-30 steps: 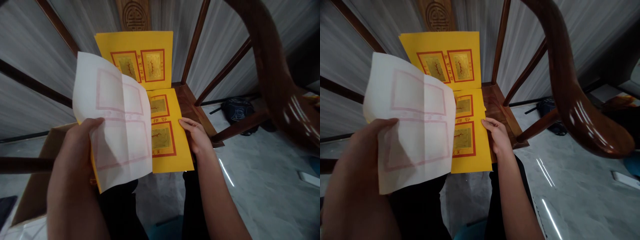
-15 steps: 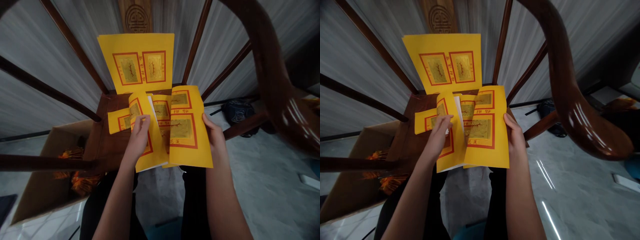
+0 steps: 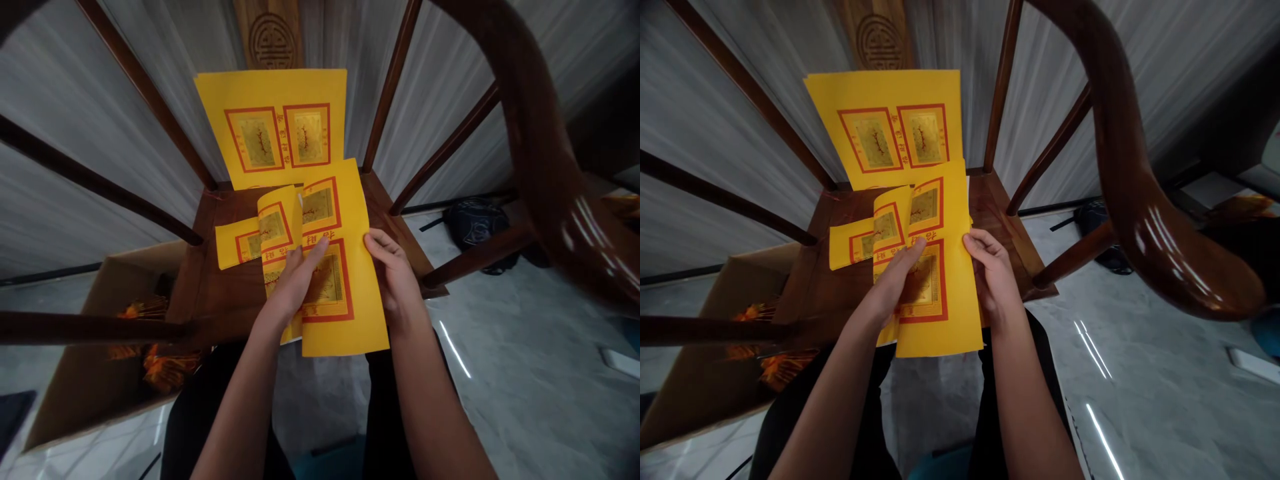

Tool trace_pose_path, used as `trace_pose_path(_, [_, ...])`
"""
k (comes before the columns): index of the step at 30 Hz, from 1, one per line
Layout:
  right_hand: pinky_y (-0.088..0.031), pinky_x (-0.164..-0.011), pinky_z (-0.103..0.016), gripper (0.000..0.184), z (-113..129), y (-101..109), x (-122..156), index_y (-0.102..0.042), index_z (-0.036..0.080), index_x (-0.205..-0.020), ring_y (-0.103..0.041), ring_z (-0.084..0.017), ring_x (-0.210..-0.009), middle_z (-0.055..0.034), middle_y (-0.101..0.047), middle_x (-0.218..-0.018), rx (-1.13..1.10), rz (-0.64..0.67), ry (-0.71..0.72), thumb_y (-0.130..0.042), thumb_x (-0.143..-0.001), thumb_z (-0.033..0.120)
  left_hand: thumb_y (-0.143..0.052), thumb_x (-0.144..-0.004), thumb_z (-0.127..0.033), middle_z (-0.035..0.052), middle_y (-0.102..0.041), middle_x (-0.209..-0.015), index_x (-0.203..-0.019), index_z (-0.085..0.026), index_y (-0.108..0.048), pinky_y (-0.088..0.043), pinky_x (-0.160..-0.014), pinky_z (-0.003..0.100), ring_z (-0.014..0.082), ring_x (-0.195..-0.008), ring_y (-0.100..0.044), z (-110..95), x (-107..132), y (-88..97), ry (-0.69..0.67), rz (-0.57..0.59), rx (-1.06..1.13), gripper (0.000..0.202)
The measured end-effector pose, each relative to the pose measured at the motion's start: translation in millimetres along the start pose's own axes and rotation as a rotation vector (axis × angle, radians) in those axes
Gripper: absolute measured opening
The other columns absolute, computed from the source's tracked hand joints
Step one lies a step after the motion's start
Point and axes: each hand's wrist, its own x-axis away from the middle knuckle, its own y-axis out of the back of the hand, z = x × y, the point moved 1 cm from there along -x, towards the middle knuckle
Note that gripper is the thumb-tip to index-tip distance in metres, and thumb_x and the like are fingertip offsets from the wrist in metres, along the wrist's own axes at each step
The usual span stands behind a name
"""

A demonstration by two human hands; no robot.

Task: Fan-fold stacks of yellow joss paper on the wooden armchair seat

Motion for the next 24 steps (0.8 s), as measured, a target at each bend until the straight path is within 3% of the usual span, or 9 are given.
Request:
trace_pose_path(5, [-0.061, -0.085, -0.036, 0.018, -2.9, 0.4, -2.7, -0.078, 0.030, -0.089, -0.075, -0.022, -0.100, 0.0011, -0.081, -0.100, 0.010, 0.043, -0.020, -0.090, -0.076, 0.033, -0.062, -0.087, -0.078, 0.0097, -0.058, -0.154, -0.133, -0.034, -0.066, -0.045, -0.116, 0.060, 0.0409, -0.152, -0.043, -7.6, 0.9, 7.4, 0.090, -0.079, 0.042, 0.064])
trace_pose_path(10, [-0.063, -0.076, -0.034, 0.020, -4.9, 3.4, -2.6, -0.079, 0.030, -0.096, -0.075, -0.024, -0.105, -0.0014, -0.081, -0.109, 0.029, 0.102, -0.114, -0.086, -0.082, 0.042, -0.049, -0.095, -0.076, 0.0142, -0.059, -0.142, -0.115, -0.028, -0.061, -0.037, -0.123, 0.055, 0.0374, -0.151, -0.041, -19.8, 3.7, 11.3, -0.007, -0.072, -0.098, 0.054])
trace_pose_path(13, [-0.064, -0.082, -0.037, 0.028, -7.9, -0.5, -0.5, -0.078, 0.029, -0.110, -0.075, -0.027, -0.112, -0.0030, -0.081, -0.115, -0.019, 0.145, -0.160, -0.082, -0.086, 0.045, -0.044, -0.100, -0.070, 0.0130, -0.056, -0.132, -0.109, -0.026, -0.054, -0.032, -0.124, 0.056, 0.0349, -0.142, -0.047, -28.9, 9.0, 10.4, -0.080, -0.090, -0.227, 0.046])
trace_pose_path(17, [-0.064, -0.091, -0.042, 0.031, -12.9, -6.1, 1.6, -0.077, 0.030, -0.112, -0.073, -0.029, -0.119, -0.0032, -0.081, -0.114, -0.087, 0.186, -0.196, -0.081, -0.086, 0.046, -0.040, -0.101, -0.072, 0.0117, -0.049, -0.127, -0.111, -0.026, -0.055, -0.027, -0.123, 0.066, 0.0350, -0.130, -0.053, -37.6, 15.2, 9.9, -0.096, -0.152, -0.371, 0.049])
trace_pose_path(24, [-0.062, -0.098, -0.050, 0.040, -15.8, -9.9, 3.7, -0.077, 0.030, -0.116, -0.069, -0.033, -0.126, -0.0055, -0.080, -0.117, -0.068, 0.223, -0.215, -0.080, -0.085, 0.055, -0.037, -0.100, -0.075, 0.0160, -0.048, -0.130, -0.117, -0.023, -0.060, -0.029, -0.119, 0.069, 0.0391, -0.133, -0.050, -39.5, 18.4, 6.9, -0.114, -0.188, -0.520, 0.060])
